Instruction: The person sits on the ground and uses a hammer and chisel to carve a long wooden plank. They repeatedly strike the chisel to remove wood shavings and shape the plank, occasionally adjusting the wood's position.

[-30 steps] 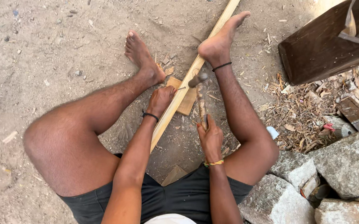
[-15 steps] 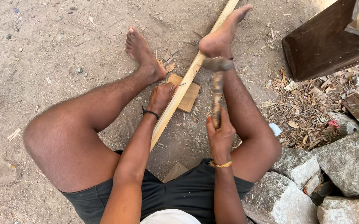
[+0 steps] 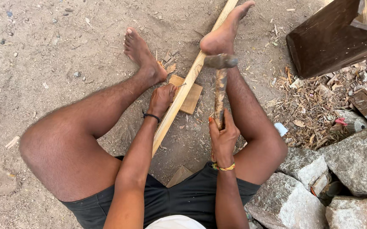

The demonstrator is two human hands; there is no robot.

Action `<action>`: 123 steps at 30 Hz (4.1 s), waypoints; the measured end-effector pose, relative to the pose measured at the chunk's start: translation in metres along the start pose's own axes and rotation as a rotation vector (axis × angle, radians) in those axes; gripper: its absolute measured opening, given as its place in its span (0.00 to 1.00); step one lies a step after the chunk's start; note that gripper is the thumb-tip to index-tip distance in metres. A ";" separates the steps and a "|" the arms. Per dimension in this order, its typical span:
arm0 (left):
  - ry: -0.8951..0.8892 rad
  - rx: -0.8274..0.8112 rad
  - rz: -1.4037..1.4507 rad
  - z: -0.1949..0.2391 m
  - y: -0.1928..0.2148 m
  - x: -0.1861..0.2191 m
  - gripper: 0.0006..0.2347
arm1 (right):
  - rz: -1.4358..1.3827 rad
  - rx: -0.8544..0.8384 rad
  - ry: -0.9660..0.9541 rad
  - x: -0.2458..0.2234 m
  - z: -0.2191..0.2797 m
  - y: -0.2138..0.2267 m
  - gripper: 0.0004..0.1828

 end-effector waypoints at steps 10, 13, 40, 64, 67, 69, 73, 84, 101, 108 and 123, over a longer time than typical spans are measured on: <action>0.061 -0.076 -0.014 -0.001 -0.008 -0.009 0.13 | 0.302 -0.172 0.132 0.032 0.004 -0.056 0.25; -0.059 0.033 -0.034 -0.002 0.005 0.006 0.11 | 0.328 -0.201 0.173 0.030 0.003 -0.070 0.27; -0.012 -0.061 -0.080 -0.012 -0.007 0.014 0.13 | 0.017 -0.101 -0.073 0.017 0.002 -0.013 0.24; -0.007 -0.017 -0.027 -0.008 -0.004 0.006 0.13 | -0.121 0.010 -0.018 -0.001 -0.014 0.020 0.24; -0.034 0.032 -0.048 -0.009 -0.005 0.001 0.13 | -0.094 0.041 0.080 -0.021 -0.015 0.026 0.23; -0.056 0.034 -0.055 -0.013 -0.011 -0.003 0.13 | -0.057 0.046 0.153 -0.023 -0.015 0.021 0.24; -0.053 -0.004 -0.092 -0.011 -0.021 -0.007 0.12 | 0.187 -0.077 0.188 0.011 -0.013 -0.030 0.23; -0.070 0.145 -0.044 -0.018 0.010 0.011 0.12 | 0.061 -0.097 -0.008 0.020 -0.012 -0.026 0.26; 0.023 0.019 -0.007 -0.014 -0.010 0.001 0.13 | -0.132 -0.045 -0.025 -0.019 -0.020 0.014 0.24; 0.083 -0.040 -0.010 -0.012 -0.015 -0.003 0.12 | 0.043 -0.086 0.033 0.010 -0.014 -0.021 0.25; 0.035 0.087 0.021 -0.008 0.004 0.010 0.11 | -0.178 -0.117 -0.065 -0.015 -0.018 -0.002 0.24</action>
Point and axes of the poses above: each hand's wrist, its own z-axis away from the middle knuckle, its own y-axis out of the back of the hand, x = y × z, the point moved 10 cm from there along -z, towards the middle knuckle, and after that the axes turned 5 degrees about -y, right-handed, at the moved point
